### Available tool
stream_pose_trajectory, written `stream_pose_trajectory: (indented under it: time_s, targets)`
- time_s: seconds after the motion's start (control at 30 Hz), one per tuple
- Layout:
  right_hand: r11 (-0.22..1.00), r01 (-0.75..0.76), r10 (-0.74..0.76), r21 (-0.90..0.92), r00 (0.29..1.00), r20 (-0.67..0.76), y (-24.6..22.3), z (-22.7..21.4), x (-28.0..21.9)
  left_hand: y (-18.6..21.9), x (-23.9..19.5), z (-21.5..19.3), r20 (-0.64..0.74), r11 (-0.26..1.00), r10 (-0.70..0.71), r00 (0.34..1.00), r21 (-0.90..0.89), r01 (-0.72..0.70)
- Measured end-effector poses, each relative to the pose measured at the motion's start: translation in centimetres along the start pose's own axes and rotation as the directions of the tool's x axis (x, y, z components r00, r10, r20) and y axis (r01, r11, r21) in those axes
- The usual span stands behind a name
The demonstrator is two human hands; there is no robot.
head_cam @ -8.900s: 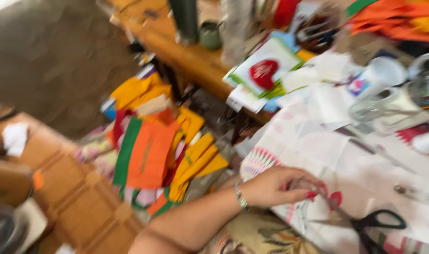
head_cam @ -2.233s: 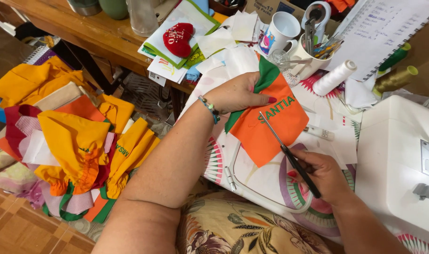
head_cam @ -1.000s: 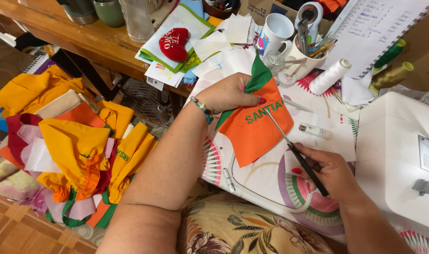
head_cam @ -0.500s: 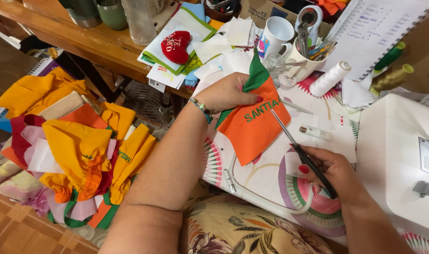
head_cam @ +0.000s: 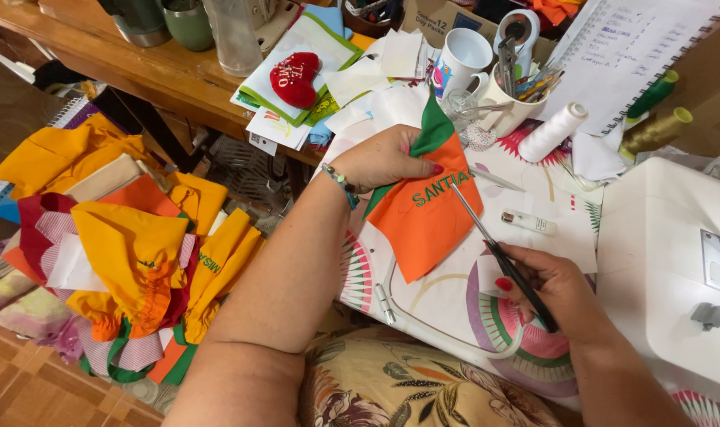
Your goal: The person uses scissors to trim the edges of a small orange and green fabric pouch with the text 'SANTIAGO B.' printed on it. They carefully cut along the seams and corners to shape the pouch, then briefly check a smartphone.
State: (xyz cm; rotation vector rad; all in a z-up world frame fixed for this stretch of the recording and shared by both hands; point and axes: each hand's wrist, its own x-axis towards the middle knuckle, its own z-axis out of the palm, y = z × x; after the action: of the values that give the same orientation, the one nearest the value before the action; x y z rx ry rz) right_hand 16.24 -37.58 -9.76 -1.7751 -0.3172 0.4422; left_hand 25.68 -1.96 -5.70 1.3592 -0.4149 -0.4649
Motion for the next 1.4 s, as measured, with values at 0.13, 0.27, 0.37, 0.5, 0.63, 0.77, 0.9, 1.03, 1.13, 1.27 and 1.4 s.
stream_pose_trajectory:
  time_s: [0.13,0.27,0.37,0.5,0.63,0.77,0.9,1.03,1.13,1.27,1.4]
  targets:
    - [0.989,0.127,-0.136,-0.079,0.983,-0.122,2.9,0.2,0.8,0.2,-0.6,1.2,-0.062,0.988,0.121,0.991,-0.094,-0.126]
    - [0.987,0.138,-0.147,-0.085,0.983,-0.113,2.8,0.3,0.9,-0.6,-0.3,1.0,-0.048,0.976,0.115,0.992,-0.178,-0.122]
    - [0.985,0.152,-0.161,-0.088,0.980,-0.116,2.3,0.7,0.9,-0.5,-0.5,1.7,-0.047,0.958,0.122,0.991,-0.257,-0.130]
    - [0.987,0.148,-0.153,-0.056,0.983,-0.102,2.4,0.6,0.4,-0.2,-0.6,2.4,-0.054,0.954,0.128,0.990,-0.266,-0.138]
    - [0.987,0.159,-0.159,-0.010,0.984,-0.080,2.9,0.2,0.8,-1.3,0.2,1.7,-0.065,0.953,0.147,0.987,-0.256,-0.159]
    - [0.986,0.169,-0.168,0.003,0.981,-0.094,2.6,0.7,0.5,-1.2,0.0,2.2,-0.054,0.946,0.169,0.984,-0.272,-0.177]
    - [0.984,0.176,-0.175,0.006,0.982,-0.072,1.5,0.9,0.0,-1.5,0.0,2.1,-0.050,0.948,0.181,0.982,-0.256,-0.188]
    - [0.972,0.212,-0.206,0.104,0.976,-0.063,1.5,0.2,0.4,-1.3,0.0,1.4,-0.054,0.962,0.173,0.983,-0.203,-0.181]
    - [0.977,0.190,-0.182,0.096,0.980,-0.085,1.9,-0.5,0.4,-2.1,0.6,0.7,-0.062,0.962,0.194,0.979,-0.186,-0.202]
    - [0.982,0.179,-0.174,0.061,0.982,-0.078,1.9,-0.4,0.7,-2.3,0.3,0.3,-0.077,0.957,0.203,0.976,-0.197,-0.214]
    - [0.985,0.167,-0.163,0.045,0.983,-0.082,1.9,-0.4,0.8,-2.2,0.1,0.4,-0.110,0.943,0.198,0.974,-0.249,-0.220]
